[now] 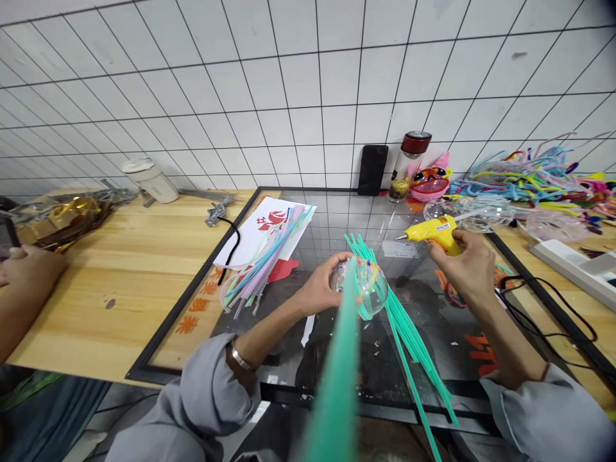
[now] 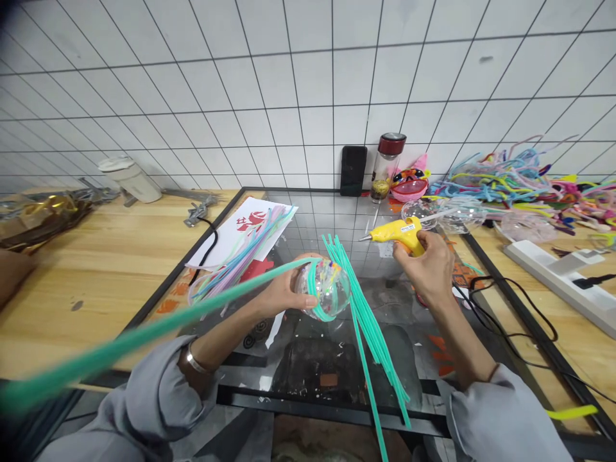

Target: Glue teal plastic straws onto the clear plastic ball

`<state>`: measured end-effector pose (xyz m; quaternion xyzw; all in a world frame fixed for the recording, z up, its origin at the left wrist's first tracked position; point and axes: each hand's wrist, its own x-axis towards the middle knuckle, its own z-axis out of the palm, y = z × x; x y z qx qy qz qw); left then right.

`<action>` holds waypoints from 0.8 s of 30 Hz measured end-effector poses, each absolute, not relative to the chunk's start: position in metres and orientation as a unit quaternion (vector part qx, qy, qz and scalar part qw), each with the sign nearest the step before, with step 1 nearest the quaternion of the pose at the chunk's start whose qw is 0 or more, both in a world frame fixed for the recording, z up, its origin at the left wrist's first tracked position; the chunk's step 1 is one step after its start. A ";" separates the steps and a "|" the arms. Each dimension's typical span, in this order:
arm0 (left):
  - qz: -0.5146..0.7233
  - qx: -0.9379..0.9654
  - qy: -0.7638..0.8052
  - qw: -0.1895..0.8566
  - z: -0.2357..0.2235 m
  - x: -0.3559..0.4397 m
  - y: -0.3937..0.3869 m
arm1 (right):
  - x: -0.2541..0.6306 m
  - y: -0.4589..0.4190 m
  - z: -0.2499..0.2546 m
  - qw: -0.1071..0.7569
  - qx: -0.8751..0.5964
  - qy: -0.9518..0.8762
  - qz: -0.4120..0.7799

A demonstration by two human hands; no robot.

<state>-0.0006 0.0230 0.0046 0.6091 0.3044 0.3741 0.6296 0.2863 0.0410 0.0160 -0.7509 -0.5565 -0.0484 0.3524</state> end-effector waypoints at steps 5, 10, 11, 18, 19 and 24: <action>0.372 0.616 0.321 0.615 0.007 -0.001 0.022 | 0.266 0.020 0.020 0.473 -0.590 -0.647 -0.100; 0.361 0.620 0.334 0.611 0.007 -0.001 0.021 | 0.253 0.008 0.019 0.469 -0.566 -0.658 -0.163; 0.361 0.625 0.338 0.605 0.007 -0.001 0.021 | 0.251 0.007 0.018 0.468 -0.566 -0.656 -0.174; 0.339 0.686 0.377 0.523 0.008 -0.001 0.019 | 0.243 0.003 0.013 0.453 -0.563 -0.663 -0.196; 0.335 0.695 0.382 0.508 0.009 -0.001 0.018 | 0.243 0.002 0.013 0.447 -0.572 -0.661 -0.192; 0.322 0.710 0.399 0.483 0.015 0.000 0.015 | 0.242 0.001 0.014 0.439 -0.576 -0.660 -0.199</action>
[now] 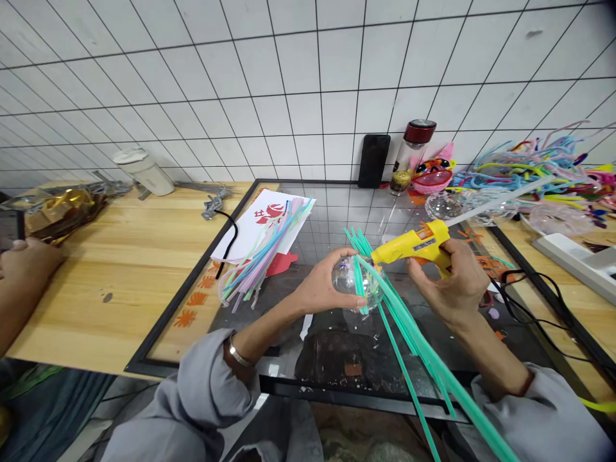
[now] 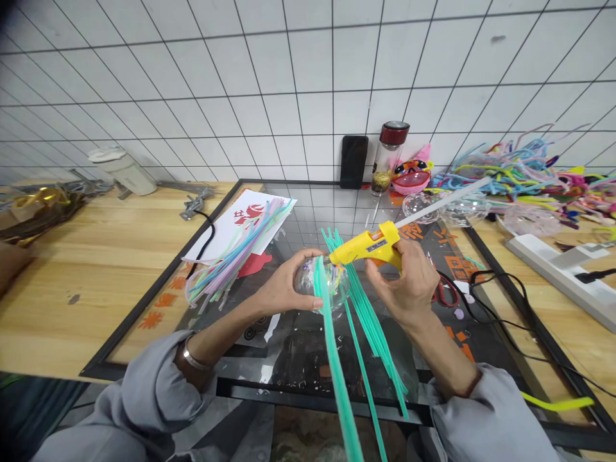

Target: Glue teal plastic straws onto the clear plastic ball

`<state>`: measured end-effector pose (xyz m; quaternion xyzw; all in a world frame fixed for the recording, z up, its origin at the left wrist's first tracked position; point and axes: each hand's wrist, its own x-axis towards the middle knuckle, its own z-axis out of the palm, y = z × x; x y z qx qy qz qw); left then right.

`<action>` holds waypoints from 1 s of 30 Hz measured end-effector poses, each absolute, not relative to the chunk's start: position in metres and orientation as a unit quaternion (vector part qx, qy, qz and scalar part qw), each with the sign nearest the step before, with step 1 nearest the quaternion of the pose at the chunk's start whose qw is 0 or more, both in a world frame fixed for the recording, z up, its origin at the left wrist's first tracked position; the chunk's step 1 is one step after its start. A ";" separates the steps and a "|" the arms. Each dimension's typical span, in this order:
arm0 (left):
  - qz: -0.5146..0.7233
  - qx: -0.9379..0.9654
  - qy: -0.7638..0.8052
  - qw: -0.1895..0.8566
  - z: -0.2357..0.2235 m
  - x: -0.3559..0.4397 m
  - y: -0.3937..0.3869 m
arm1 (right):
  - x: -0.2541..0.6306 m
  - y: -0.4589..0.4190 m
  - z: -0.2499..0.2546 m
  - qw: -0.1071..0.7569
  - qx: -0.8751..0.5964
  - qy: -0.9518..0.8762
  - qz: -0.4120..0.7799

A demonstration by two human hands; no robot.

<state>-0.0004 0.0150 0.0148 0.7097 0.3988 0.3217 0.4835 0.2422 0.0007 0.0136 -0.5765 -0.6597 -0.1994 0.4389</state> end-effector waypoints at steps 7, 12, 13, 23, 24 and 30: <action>0.319 0.720 0.403 0.466 0.015 0.001 0.014 | 0.243 0.002 0.013 0.437 -0.581 -0.658 -0.199; 0.318 0.716 0.404 0.472 0.014 0.000 0.016 | 0.244 0.003 0.011 0.427 -0.569 -0.665 -0.228; 0.317 0.716 0.405 0.472 0.014 0.000 0.016 | 0.244 0.003 0.010 0.425 -0.567 -0.666 -0.233; 0.313 0.712 0.411 0.475 0.017 0.001 0.016 | 0.247 0.006 0.011 0.437 -0.544 -0.677 -0.235; 0.313 0.713 0.412 0.473 0.017 0.001 0.016 | 0.248 0.006 0.012 0.434 -0.550 -0.675 -0.230; 0.323 0.714 0.404 0.472 0.018 0.002 0.016 | 0.250 0.005 0.012 0.431 -0.554 -0.682 -0.206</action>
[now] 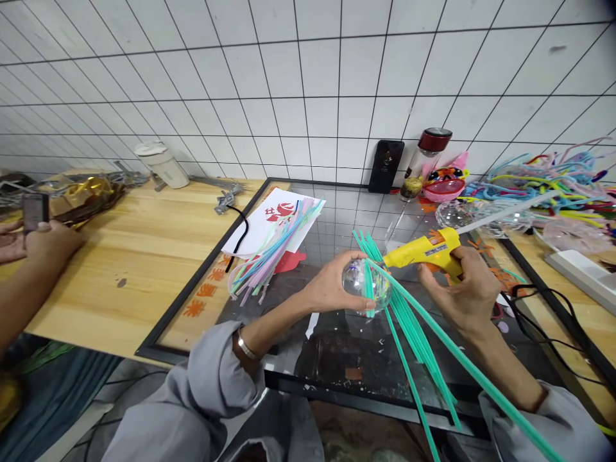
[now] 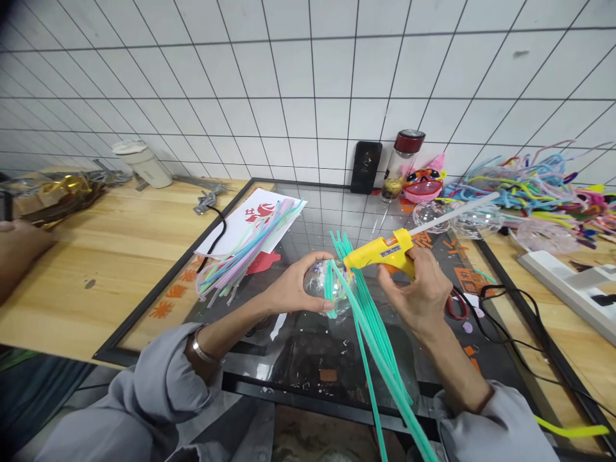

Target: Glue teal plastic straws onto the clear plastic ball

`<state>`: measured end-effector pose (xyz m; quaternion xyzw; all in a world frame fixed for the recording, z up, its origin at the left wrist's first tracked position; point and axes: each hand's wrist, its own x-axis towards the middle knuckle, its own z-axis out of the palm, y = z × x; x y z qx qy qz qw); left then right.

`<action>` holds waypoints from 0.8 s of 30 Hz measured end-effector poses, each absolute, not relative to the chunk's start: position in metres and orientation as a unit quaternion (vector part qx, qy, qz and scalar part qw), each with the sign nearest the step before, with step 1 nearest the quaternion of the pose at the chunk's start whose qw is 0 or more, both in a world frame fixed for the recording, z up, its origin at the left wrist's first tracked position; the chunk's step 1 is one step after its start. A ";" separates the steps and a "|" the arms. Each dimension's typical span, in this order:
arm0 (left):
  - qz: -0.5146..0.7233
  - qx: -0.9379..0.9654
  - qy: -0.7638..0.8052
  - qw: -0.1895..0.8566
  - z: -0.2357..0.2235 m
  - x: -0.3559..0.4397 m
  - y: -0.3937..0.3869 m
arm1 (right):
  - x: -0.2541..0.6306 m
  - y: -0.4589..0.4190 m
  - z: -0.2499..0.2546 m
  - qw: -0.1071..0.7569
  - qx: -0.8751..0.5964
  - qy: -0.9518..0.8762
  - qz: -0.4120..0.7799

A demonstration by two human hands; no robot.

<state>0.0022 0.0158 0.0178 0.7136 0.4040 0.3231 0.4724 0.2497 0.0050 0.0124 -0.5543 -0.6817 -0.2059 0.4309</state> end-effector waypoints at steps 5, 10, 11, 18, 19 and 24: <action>0.324 0.714 0.403 0.472 0.018 0.002 0.016 | 0.248 0.006 0.012 0.443 -0.550 -0.679 -0.201; 0.322 0.714 0.403 0.473 0.018 0.002 0.016 | 0.246 0.007 0.012 0.437 -0.561 -0.670 -0.210; 0.322 0.714 0.404 0.472 0.018 0.002 0.016 | 0.245 0.007 0.012 0.433 -0.569 -0.668 -0.207; 0.319 0.718 0.405 0.468 0.017 0.002 0.016 | 0.249 0.009 0.008 0.433 -0.559 -0.672 -0.221; 0.317 0.719 0.406 0.467 0.017 0.001 0.016 | 0.250 0.010 0.007 0.438 -0.550 -0.673 -0.228; 0.317 0.716 0.406 0.472 0.016 0.001 0.017 | 0.252 0.010 0.006 0.443 -0.511 -0.692 -0.251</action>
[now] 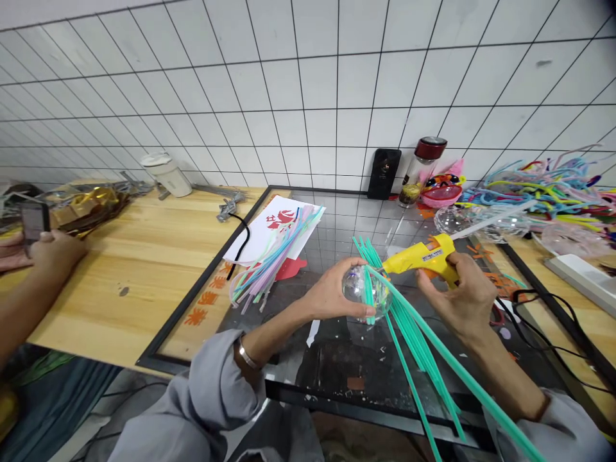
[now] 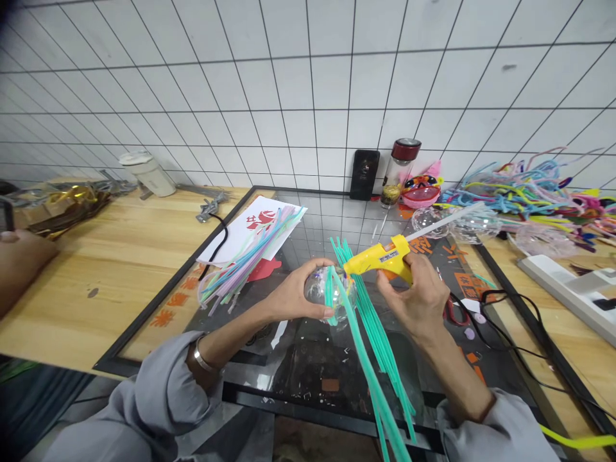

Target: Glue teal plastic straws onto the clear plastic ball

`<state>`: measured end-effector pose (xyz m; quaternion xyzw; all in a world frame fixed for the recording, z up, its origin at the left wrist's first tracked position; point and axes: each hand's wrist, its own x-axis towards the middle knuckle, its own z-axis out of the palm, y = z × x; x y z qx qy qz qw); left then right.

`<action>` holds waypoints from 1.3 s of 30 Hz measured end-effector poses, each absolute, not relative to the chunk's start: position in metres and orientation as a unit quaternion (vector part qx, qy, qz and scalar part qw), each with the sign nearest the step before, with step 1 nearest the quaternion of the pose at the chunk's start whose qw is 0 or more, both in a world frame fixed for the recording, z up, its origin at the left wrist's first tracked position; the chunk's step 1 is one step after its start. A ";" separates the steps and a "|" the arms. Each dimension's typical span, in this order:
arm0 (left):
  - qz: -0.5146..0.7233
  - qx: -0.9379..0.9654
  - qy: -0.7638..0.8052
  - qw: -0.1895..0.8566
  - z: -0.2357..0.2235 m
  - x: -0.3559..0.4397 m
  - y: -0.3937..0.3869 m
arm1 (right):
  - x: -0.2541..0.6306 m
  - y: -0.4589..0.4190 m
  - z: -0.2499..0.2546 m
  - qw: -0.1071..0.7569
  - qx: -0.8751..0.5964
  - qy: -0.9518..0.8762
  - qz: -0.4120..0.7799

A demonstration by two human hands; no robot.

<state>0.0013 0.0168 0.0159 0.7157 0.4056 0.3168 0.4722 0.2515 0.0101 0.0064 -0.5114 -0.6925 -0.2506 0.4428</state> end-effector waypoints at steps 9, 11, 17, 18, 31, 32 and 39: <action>0.320 0.718 0.403 0.468 0.010 0.001 0.018 | 0.250 0.010 0.004 0.446 -0.515 -0.693 -0.237; 0.321 0.720 0.404 0.464 0.009 0.001 0.018 | 0.249 0.011 0.004 0.447 -0.512 -0.691 -0.245; 0.324 0.719 0.404 0.463 0.008 0.001 0.019 | 0.249 0.012 0.002 0.452 -0.505 -0.691 -0.253; 0.324 0.719 0.405 0.464 0.009 0.001 0.019 | 0.249 0.012 0.002 0.451 -0.507 -0.691 -0.249; 0.320 0.714 0.404 0.474 0.014 0.002 0.018 | 0.250 0.010 0.006 0.448 -0.502 -0.698 -0.244; 0.320 0.714 0.404 0.473 0.014 0.002 0.018 | 0.250 0.010 0.005 0.449 -0.504 -0.697 -0.242; 0.313 0.717 0.410 0.468 0.013 0.001 0.018 | 0.247 0.012 0.001 0.450 -0.516 -0.684 -0.251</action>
